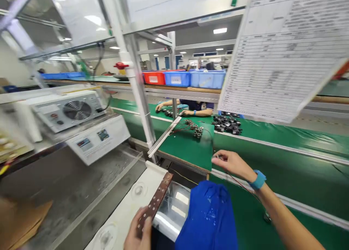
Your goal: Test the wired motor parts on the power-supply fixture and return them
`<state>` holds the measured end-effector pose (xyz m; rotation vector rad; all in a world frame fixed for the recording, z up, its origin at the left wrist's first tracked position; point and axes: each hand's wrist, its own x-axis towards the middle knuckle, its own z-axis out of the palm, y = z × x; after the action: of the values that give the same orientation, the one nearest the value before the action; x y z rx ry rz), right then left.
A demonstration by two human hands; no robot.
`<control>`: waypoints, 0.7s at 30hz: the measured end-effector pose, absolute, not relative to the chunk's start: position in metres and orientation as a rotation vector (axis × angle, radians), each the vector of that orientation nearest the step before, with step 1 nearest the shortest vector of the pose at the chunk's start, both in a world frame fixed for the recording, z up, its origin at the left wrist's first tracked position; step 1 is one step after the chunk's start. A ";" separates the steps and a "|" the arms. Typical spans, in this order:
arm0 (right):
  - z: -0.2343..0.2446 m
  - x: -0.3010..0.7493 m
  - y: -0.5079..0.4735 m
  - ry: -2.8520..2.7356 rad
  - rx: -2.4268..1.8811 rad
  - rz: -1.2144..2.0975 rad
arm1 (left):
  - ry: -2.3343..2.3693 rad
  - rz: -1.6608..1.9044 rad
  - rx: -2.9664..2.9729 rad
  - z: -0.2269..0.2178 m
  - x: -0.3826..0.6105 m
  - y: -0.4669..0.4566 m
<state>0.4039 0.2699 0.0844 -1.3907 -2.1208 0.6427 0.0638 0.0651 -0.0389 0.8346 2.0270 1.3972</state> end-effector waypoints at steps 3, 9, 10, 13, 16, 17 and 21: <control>0.111 0.298 0.234 -2.275 -0.899 0.879 | 1.578 1.545 0.979 -0.006 0.101 0.071; 0.063 0.121 0.185 -2.536 -0.270 1.036 | 1.391 1.703 0.863 0.003 0.114 0.056; 0.045 0.094 0.180 -2.569 -0.214 1.039 | 1.430 1.732 0.754 -0.006 0.107 0.047; -0.018 0.023 0.166 -2.676 -0.115 1.002 | 1.479 1.731 0.386 -0.043 0.088 0.011; -0.077 -0.026 0.153 -2.849 -0.070 0.959 | 1.421 1.687 0.130 -0.081 0.078 -0.029; -0.092 -0.037 0.149 -2.907 -0.049 0.937 | 1.403 1.682 0.071 -0.091 0.077 -0.041; -0.130 -0.063 0.142 -3.030 0.131 0.767 | 1.304 1.653 -0.032 -0.108 0.071 -0.072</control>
<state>-0.0631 0.1421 -0.1300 0.1312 -3.0301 0.7672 0.0710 -0.0723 -0.1079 -0.0322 1.3041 1.6529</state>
